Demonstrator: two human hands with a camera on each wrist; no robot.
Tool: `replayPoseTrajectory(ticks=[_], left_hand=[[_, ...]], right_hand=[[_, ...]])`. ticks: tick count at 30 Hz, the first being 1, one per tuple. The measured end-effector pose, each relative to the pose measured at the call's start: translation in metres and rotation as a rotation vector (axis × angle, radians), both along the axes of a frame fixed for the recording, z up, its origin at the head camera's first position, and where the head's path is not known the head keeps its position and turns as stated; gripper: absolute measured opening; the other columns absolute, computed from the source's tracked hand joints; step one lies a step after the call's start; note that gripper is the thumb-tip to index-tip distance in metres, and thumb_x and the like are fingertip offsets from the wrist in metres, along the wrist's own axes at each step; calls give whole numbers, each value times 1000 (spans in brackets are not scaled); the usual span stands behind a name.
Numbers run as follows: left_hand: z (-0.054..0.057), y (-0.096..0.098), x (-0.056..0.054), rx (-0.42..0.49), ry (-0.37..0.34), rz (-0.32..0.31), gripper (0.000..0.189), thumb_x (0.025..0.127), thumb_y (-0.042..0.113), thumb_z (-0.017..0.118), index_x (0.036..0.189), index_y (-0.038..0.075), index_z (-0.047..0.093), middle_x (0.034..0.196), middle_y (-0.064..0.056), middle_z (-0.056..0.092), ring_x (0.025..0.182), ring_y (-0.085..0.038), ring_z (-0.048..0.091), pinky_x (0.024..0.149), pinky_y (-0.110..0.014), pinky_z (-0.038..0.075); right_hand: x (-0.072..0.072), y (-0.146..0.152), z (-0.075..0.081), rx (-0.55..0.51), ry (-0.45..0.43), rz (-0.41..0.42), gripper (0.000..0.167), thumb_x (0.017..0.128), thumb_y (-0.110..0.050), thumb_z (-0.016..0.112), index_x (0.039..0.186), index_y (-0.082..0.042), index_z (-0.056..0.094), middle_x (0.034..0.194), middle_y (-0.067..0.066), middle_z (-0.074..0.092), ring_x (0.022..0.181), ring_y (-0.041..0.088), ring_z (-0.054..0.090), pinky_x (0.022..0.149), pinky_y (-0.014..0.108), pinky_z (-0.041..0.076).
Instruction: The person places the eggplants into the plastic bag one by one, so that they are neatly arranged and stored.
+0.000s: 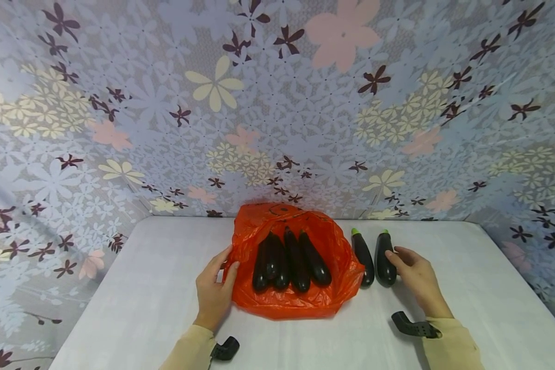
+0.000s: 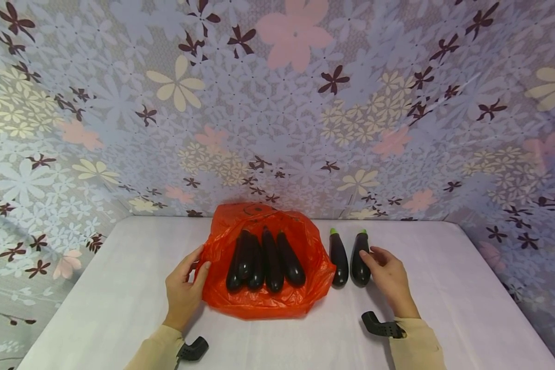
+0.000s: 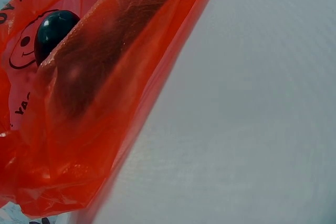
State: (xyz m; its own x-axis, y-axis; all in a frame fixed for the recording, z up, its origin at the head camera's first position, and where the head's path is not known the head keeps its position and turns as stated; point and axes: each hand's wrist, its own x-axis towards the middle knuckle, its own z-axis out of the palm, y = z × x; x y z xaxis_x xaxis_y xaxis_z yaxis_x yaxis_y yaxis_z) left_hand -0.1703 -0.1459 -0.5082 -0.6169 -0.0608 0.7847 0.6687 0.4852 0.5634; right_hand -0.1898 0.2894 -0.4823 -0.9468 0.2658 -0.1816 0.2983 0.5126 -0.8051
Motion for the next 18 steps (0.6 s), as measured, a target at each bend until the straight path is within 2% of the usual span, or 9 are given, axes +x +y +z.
replayPoseTrajectory(ticks=[12,18], left_hand=[[1,0,1,10,-13,-11,65,74,-21,75,135,-1,61,122,-16,69,100,-24,67,93,-15,50],[-2,-1,0,12,-30,-9,63,76,-19,75,135,-1,61,123,-16,69,101,-24,67,93,-15,50]], right_hand=[[0,-1,-3,75,7,16,81,100,-56,50,149,8,38,143,34,46,123,44,52,88,43,49],[-1,-1,-4,97,18,7,79,100,-55,51,146,9,42,138,34,51,116,41,57,74,29,49]])
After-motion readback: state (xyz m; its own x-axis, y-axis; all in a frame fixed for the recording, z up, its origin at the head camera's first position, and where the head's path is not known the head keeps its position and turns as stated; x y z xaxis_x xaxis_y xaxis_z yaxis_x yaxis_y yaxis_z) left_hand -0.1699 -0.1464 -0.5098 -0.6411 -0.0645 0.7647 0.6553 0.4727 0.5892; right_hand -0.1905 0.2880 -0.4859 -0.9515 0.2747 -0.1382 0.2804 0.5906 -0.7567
